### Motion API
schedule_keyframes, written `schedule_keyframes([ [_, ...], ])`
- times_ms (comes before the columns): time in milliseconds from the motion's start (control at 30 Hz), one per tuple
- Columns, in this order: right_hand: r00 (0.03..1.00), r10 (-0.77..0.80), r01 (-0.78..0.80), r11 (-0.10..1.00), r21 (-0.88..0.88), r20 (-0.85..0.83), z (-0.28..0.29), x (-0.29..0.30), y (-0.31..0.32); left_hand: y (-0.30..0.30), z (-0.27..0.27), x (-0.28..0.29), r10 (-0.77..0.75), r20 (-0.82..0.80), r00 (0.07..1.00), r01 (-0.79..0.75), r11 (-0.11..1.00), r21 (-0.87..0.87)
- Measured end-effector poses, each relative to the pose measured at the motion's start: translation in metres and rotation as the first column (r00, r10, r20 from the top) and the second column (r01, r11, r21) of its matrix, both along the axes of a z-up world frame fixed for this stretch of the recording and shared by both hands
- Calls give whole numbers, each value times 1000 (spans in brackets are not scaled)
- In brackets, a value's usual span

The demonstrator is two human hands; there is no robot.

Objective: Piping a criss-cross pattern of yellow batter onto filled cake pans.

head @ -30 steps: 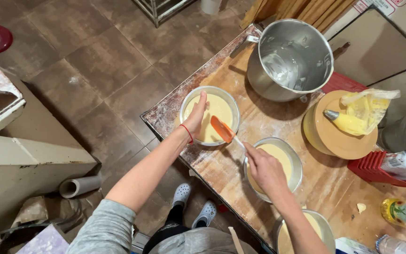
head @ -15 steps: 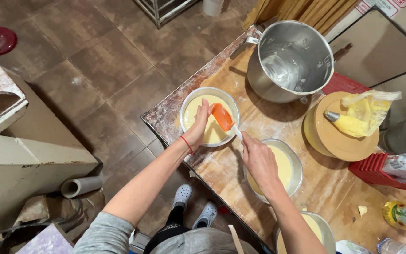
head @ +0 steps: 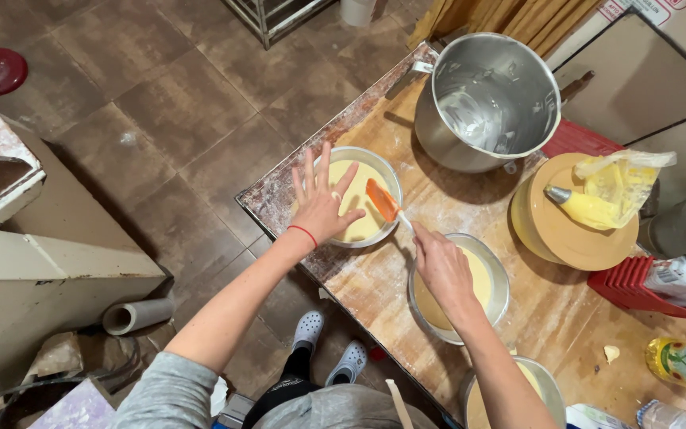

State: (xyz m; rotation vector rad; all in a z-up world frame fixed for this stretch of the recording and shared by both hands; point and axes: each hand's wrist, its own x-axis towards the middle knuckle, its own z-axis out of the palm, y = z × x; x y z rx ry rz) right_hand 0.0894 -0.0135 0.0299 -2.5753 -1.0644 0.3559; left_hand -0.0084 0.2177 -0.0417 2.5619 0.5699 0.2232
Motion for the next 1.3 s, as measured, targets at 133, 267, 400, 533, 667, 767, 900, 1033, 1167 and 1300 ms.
schedule_keyframes([
  [133, 999, 31, -31, 999, -9, 30, 9, -7, -5, 8, 23, 8, -31, 46, 998, 19, 968, 251],
  [267, 997, 49, -44, 997, -71, 65, 6, -13, -9, 12, 28, 14, -87, -67, 994, 106, 918, 383],
  [400, 981, 106, -101, 994, -34, 163, 2, -16, -7, 12, 34, 17, -101, -59, 993, 116, 893, 435],
  [533, 987, 83, -82, 996, -18, 141, 5, -20, -5, 9, 21, 20, -59, -350, 935, 213, 881, 422],
  [667, 990, 88, -84, 996, -36, 109, 8, -24, -2, 11, -7, 28, 30, -341, 940, 227, 691, 687],
  [767, 993, 76, -73, 997, -37, 86, 12, -27, 1, 10, -4, 33, 42, -465, 884, 315, 682, 660],
  [900, 996, 61, -58, 997, -43, 68, 13, -29, 2, 11, -6, 36, 78, -494, 866, 376, 550, 745],
  [1033, 997, 48, -45, 998, -37, 66, 6, -21, 0, 24, 21, 24, -37, -424, 905, 326, 703, 633],
  [1167, 997, 8, -5, 1000, 29, -79, 7, -11, -3, 36, 18, 9, -313, -5, 950, 302, 911, 280],
  [1300, 960, -31, 59, 994, 95, -277, 12, 1, -3, 47, -13, 15, -255, 403, 879, 261, 965, 41],
])
